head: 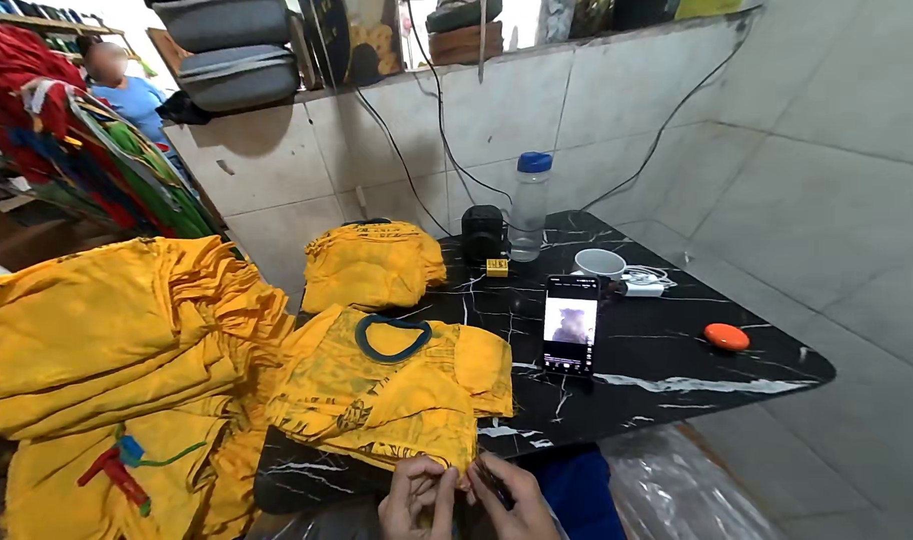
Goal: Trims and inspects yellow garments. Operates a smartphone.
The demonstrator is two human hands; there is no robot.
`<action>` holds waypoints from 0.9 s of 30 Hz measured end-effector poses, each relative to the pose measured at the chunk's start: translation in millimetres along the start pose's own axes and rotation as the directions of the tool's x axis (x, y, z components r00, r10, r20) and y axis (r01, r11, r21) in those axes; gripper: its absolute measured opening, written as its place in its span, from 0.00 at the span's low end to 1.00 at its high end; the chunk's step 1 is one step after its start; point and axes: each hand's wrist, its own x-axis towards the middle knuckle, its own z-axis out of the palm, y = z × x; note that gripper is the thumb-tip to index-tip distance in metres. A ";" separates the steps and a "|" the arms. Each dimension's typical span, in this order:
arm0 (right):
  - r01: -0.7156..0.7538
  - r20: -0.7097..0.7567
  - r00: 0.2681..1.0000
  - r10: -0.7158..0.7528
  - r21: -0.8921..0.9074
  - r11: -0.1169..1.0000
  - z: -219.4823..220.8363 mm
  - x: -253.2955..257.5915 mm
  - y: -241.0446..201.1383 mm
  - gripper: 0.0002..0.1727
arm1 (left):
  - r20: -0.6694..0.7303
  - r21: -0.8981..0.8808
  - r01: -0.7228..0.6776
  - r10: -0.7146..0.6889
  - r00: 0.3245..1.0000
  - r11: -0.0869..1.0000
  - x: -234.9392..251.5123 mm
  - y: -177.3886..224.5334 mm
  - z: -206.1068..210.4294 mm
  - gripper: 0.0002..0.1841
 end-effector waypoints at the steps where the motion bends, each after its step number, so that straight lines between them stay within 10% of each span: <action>1: -0.002 -0.018 1.000 0.002 0.000 1.000 0.7 0.3 -0.5 0.13 | 0.025 0.000 -0.001 0.001 1.000 1.000 -0.3 -0.2 -0.4 0.10; 27: -0.041 0.063 0.997 0.040 0.005 0.999 -4.6 2.1 -12.4 0.13 | 0.191 0.120 -0.126 0.102 0.976 0.985 6.4 -9.0 -9.8 0.11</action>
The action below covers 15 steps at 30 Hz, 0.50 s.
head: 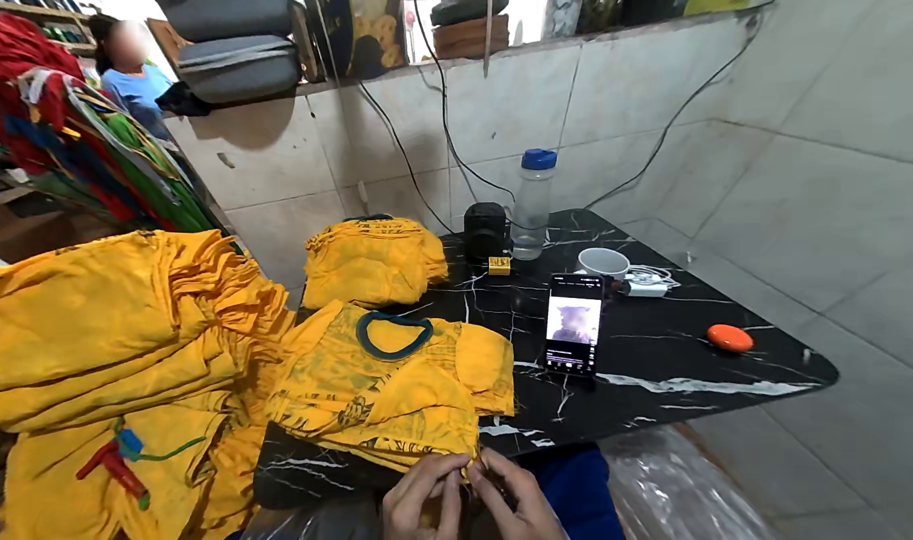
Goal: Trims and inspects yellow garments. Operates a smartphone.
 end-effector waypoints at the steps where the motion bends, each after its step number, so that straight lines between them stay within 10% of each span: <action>1: 0.008 -0.008 1.000 -0.009 -0.021 1.000 -1.5 0.3 -0.7 0.12 | 0.052 0.032 -0.026 0.024 0.998 0.999 1.2 -0.6 -1.2 0.14; 9: 0.092 -0.055 0.993 -0.103 -0.168 0.981 -1.8 -10.0 -8.9 0.07 | -0.025 0.219 -0.233 0.244 0.969 0.948 -0.7 -13.7 -4.4 0.03; 15: 0.106 -0.091 0.986 -0.141 -0.315 0.943 -9.7 -6.1 -1.2 0.23 | -0.145 -0.059 -0.033 0.024 0.989 0.998 2.0 -19.3 -7.3 0.05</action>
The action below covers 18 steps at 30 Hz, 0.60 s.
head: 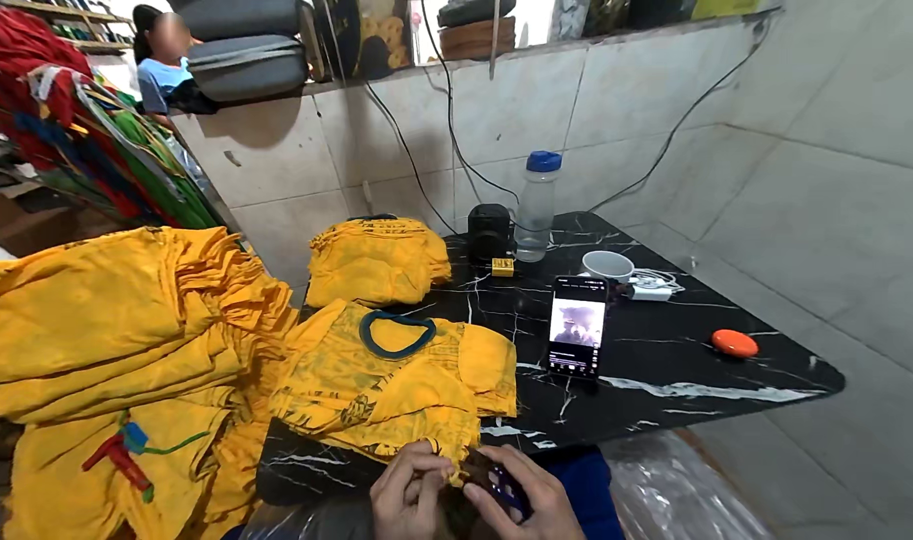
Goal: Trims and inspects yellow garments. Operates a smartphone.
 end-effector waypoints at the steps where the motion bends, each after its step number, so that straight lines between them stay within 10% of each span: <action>1: 0.025 0.001 1.000 -0.025 -0.018 1.000 -0.3 0.2 2.9 0.21 | 0.013 -0.071 0.054 -0.053 0.999 0.996 0.7 1.2 0.7 0.05; 18: 0.099 -0.051 0.993 -0.111 -0.187 0.977 16.3 -0.5 -14.3 0.16 | 0.041 -0.181 0.091 -0.085 0.995 0.979 -8.5 5.0 4.3 0.03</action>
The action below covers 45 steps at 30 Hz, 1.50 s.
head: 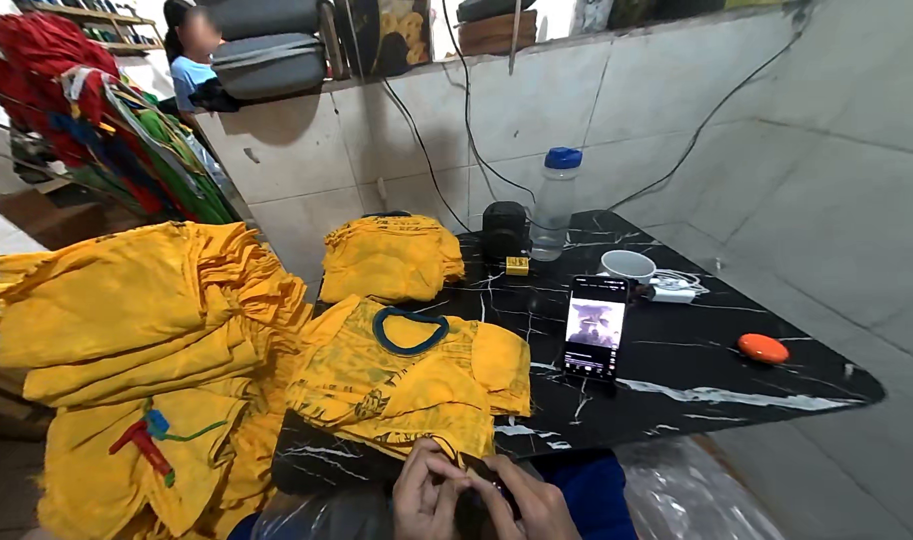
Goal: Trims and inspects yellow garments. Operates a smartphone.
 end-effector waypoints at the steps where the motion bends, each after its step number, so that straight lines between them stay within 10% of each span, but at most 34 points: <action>1: -0.017 -0.028 0.999 0.016 -0.005 1.000 -0.1 0.1 -1.5 0.16 | 0.000 -0.001 0.005 -0.005 1.000 1.000 -0.2 0.5 0.1 0.03; 11: -0.011 -0.096 0.995 0.040 0.282 0.959 11.5 5.8 5.0 0.11 | -0.024 -0.078 0.092 -0.094 0.995 0.993 4.4 10.8 -0.8 0.01; 17: -0.187 0.087 0.981 0.170 0.633 0.752 8.3 12.8 23.2 0.07 | 0.260 0.000 0.059 -0.056 0.964 0.998 14.5 10.7 -19.3 0.07; 23: -0.047 -0.025 0.998 0.053 0.190 0.981 -3.5 7.6 31.4 0.20 | 0.360 -0.078 0.120 -0.085 0.929 0.990 20.1 8.5 -29.2 0.04; 32: 0.015 -0.023 1.000 -0.019 -0.151 0.988 -7.4 1.5 7.1 0.18 | 0.358 -0.119 0.149 -0.098 0.929 0.982 18.3 7.0 -26.9 0.06; 42: -0.274 0.166 0.960 0.227 0.734 0.621 7.3 14.2 27.2 0.06 | 0.177 -0.065 0.234 -0.220 0.959 0.970 14.7 32.8 -30.2 0.03; 45: -0.369 0.260 0.923 0.283 0.807 0.461 4.2 12.6 31.3 0.07 | 0.561 0.207 0.144 -0.238 0.793 0.968 10.7 27.2 -45.2 0.06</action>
